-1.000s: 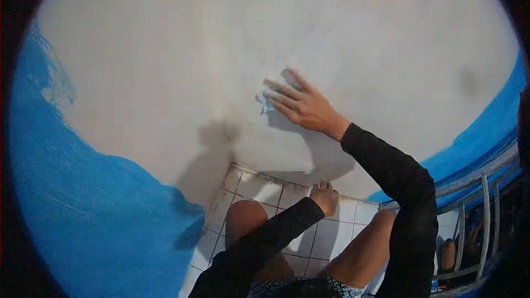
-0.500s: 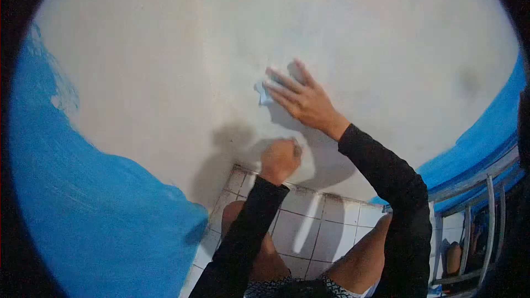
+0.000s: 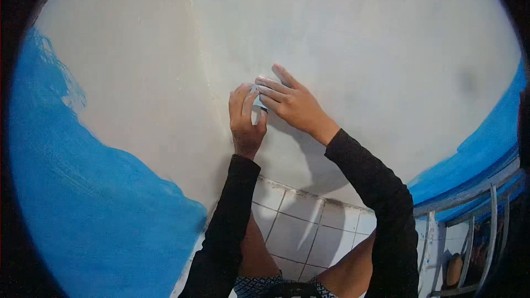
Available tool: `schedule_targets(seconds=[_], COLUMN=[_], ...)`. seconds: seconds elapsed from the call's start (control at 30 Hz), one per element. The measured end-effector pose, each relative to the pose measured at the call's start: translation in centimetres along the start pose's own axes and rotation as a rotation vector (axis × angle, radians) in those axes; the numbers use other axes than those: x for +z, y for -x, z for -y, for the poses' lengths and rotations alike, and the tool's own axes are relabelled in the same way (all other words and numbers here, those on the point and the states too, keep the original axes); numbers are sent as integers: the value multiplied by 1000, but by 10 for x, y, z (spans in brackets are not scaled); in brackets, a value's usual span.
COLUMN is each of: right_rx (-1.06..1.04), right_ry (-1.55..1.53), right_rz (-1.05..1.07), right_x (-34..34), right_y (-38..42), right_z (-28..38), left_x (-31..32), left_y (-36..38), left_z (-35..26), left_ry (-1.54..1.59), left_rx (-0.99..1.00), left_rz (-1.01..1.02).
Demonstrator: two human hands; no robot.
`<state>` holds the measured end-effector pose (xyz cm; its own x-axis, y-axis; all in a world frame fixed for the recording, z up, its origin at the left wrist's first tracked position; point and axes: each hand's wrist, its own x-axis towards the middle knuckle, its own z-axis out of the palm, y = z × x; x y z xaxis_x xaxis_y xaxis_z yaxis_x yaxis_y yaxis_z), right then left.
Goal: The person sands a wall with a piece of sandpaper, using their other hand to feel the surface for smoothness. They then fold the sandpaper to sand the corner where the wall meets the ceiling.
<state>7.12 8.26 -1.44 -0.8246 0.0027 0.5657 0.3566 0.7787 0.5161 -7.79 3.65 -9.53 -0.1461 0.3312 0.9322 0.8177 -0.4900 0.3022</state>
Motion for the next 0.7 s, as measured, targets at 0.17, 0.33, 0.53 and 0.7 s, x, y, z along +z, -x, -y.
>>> schedule_targets(seconds=[0.17, 0.33, 0.53, 0.7], right_rx=[25, 80, 232, 294], right_ry=[-9, -38, -197, -390], right_rz=[-30, -83, 66, 290], right_x=[-15, -42, -83, -105], right_y=[-4, 12, 93, 190], right_z=[-2, -6, 27, 67], left_x=[10, 17, 9, 13], left_y=[2, -12, -17, -22], left_z=[-4, -10, -23, -18], left_ry=[46, 35, -122, -203], left_rx=[-34, -10, -140, -54], left_rz=[-63, -157, -277, -338])
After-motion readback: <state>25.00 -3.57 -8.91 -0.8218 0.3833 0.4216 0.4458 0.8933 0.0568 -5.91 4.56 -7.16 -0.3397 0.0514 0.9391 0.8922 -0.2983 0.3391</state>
